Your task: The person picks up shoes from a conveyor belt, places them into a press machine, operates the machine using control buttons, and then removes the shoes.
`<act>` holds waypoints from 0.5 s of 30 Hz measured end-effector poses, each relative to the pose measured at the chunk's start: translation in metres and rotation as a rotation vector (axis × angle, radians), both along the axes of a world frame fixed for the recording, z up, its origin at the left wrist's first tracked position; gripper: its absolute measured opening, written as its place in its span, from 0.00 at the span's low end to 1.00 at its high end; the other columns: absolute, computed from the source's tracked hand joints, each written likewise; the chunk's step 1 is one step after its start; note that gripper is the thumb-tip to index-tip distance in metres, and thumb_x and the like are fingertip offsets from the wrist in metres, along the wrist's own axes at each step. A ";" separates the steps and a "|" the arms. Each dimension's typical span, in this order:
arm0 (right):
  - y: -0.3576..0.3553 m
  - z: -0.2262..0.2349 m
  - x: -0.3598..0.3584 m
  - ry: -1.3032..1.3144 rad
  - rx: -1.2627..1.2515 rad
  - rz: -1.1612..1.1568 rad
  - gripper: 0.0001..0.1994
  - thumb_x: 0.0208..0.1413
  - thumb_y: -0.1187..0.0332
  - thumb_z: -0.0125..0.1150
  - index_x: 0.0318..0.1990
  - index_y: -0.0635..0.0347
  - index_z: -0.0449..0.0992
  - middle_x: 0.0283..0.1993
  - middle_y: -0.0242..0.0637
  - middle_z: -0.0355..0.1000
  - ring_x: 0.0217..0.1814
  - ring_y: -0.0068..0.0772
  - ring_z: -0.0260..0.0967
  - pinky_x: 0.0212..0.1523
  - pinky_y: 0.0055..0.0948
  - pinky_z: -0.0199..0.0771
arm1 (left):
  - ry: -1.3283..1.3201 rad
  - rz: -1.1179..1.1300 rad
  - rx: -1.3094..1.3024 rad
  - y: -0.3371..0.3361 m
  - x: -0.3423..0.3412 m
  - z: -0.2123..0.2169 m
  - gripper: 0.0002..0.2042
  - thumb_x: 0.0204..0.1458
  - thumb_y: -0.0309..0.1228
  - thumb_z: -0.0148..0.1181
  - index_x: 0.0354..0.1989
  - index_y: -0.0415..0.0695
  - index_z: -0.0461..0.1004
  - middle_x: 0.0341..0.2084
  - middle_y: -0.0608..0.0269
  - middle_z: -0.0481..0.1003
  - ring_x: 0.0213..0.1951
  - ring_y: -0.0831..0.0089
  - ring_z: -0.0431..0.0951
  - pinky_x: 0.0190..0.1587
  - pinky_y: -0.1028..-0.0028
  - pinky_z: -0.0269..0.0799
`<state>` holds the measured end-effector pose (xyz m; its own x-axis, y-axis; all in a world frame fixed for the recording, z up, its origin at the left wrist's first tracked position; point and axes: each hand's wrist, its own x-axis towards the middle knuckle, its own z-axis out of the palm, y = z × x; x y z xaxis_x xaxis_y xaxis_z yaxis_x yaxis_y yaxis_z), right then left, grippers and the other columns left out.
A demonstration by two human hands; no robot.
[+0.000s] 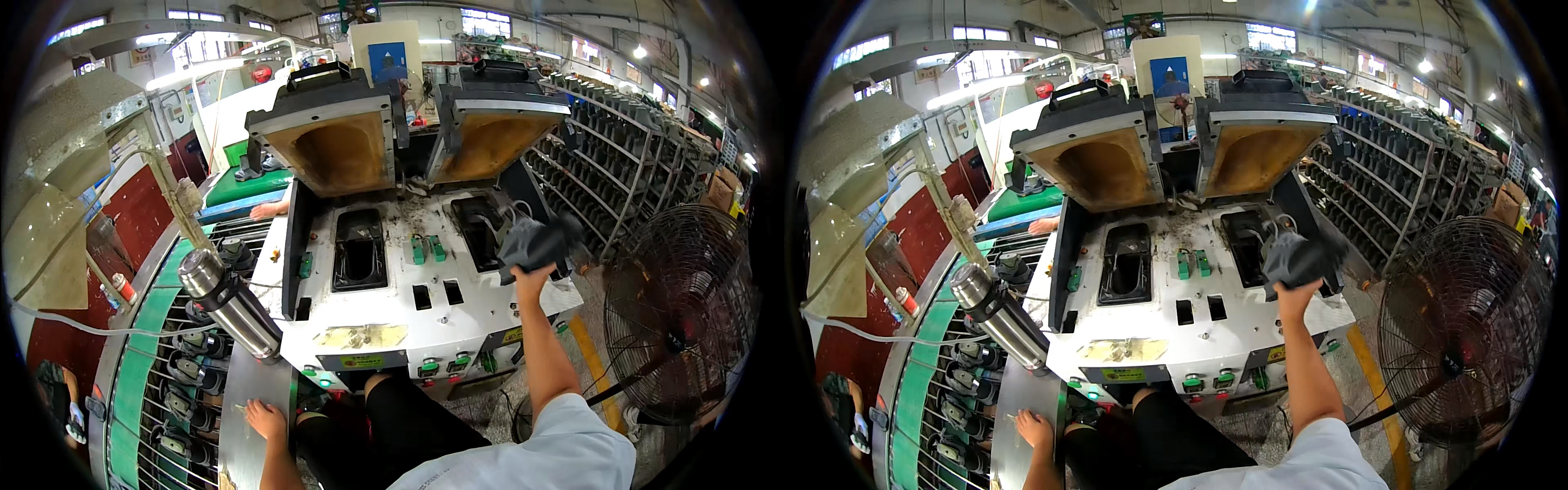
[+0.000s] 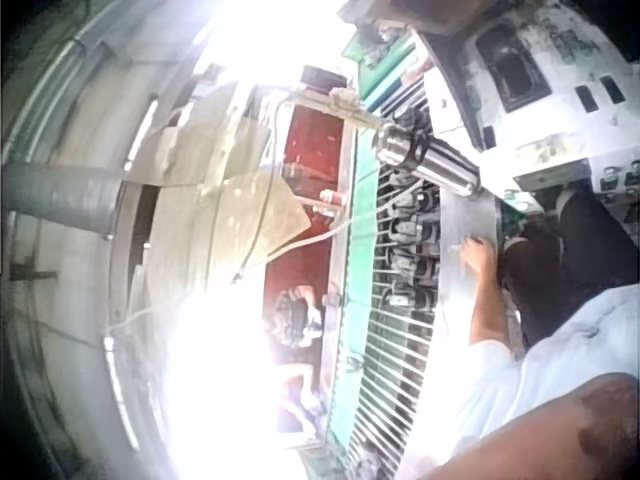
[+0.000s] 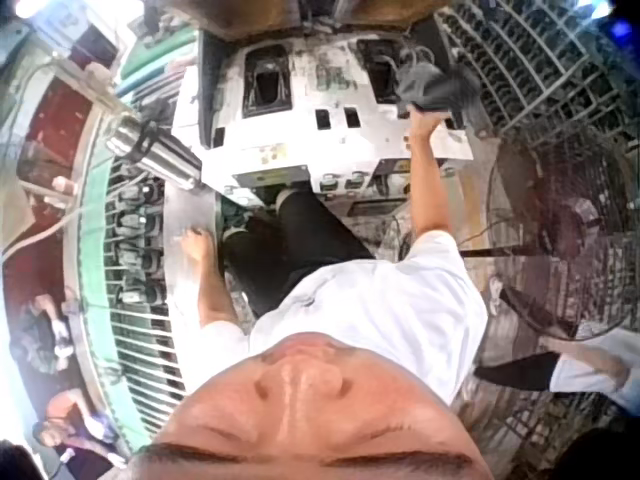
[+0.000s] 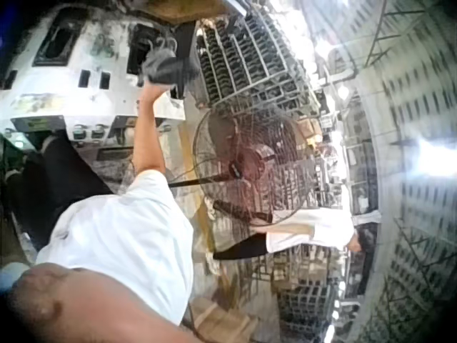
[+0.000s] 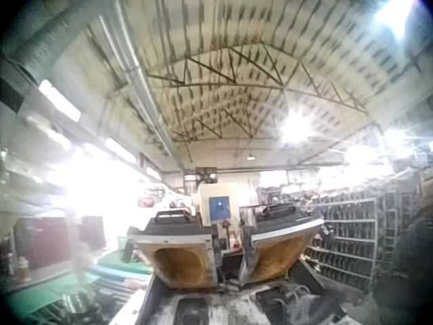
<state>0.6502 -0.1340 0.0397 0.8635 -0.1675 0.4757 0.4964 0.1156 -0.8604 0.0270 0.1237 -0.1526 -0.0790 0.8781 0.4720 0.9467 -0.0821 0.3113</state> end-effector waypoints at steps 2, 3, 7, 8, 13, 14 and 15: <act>-0.026 -0.014 -0.009 -0.052 0.168 0.207 0.37 0.31 0.80 0.65 0.56 0.63 0.58 0.52 0.42 0.63 0.52 0.39 0.62 0.50 0.34 0.64 | 0.051 -0.096 -0.141 -0.007 0.009 0.008 0.18 0.42 0.32 0.58 0.43 0.39 0.73 0.52 0.46 0.69 0.57 0.50 0.64 0.59 0.54 0.58; -0.036 -0.015 -0.022 0.071 0.176 0.348 0.33 0.30 0.81 0.63 0.52 0.64 0.62 0.48 0.39 0.65 0.50 0.38 0.64 0.49 0.34 0.66 | 0.068 -0.185 -0.305 -0.021 0.028 0.040 0.18 0.41 0.33 0.59 0.43 0.40 0.74 0.51 0.46 0.70 0.57 0.50 0.64 0.58 0.54 0.59; -0.032 0.016 -0.101 0.268 0.366 0.895 0.26 0.28 0.80 0.58 0.44 0.65 0.71 0.38 0.34 0.70 0.43 0.34 0.68 0.41 0.33 0.70 | -0.671 -0.700 -0.815 -0.059 0.099 0.087 0.22 0.51 0.37 0.60 0.52 0.36 0.70 0.46 0.52 0.74 0.44 0.59 0.76 0.49 0.68 0.69; -0.029 0.020 -0.121 0.366 0.314 1.002 0.27 0.27 0.80 0.57 0.45 0.65 0.71 0.39 0.34 0.71 0.42 0.35 0.68 0.40 0.32 0.70 | -1.033 -0.741 -0.996 -0.079 0.129 0.123 0.24 0.56 0.37 0.56 0.57 0.36 0.64 0.50 0.51 0.72 0.51 0.61 0.72 0.53 0.65 0.66; 0.001 0.083 -0.254 0.519 -0.443 1.597 0.33 0.42 0.72 0.60 0.60 0.65 0.61 0.53 0.39 0.67 0.48 0.35 0.67 0.44 0.30 0.69 | -1.748 -1.288 -1.025 -0.126 0.137 0.213 0.43 0.41 0.46 0.64 0.64 0.39 0.53 0.60 0.48 0.60 0.61 0.53 0.61 0.62 0.57 0.56; 0.012 0.095 -0.283 0.456 -0.601 1.704 0.35 0.47 0.68 0.62 0.63 0.66 0.56 0.58 0.40 0.64 0.53 0.35 0.65 0.49 0.30 0.68 | -1.695 -1.234 -1.023 -0.130 0.119 0.208 0.44 0.37 0.42 0.65 0.64 0.37 0.54 0.60 0.47 0.61 0.59 0.52 0.63 0.62 0.57 0.57; 0.021 0.081 -0.298 0.320 -0.662 1.780 0.37 0.50 0.63 0.62 0.65 0.65 0.51 0.60 0.41 0.62 0.57 0.33 0.61 0.54 0.29 0.64 | -1.883 -1.205 -1.063 -0.134 0.099 0.202 0.46 0.34 0.38 0.65 0.65 0.39 0.52 0.59 0.50 0.62 0.59 0.54 0.63 0.62 0.59 0.57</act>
<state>0.3526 -0.1130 0.1210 -0.1339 0.9857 -0.1027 0.0314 -0.0994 -0.9946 0.1263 -0.0105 0.0497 0.7672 0.6319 0.1099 -0.5349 0.5358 0.6532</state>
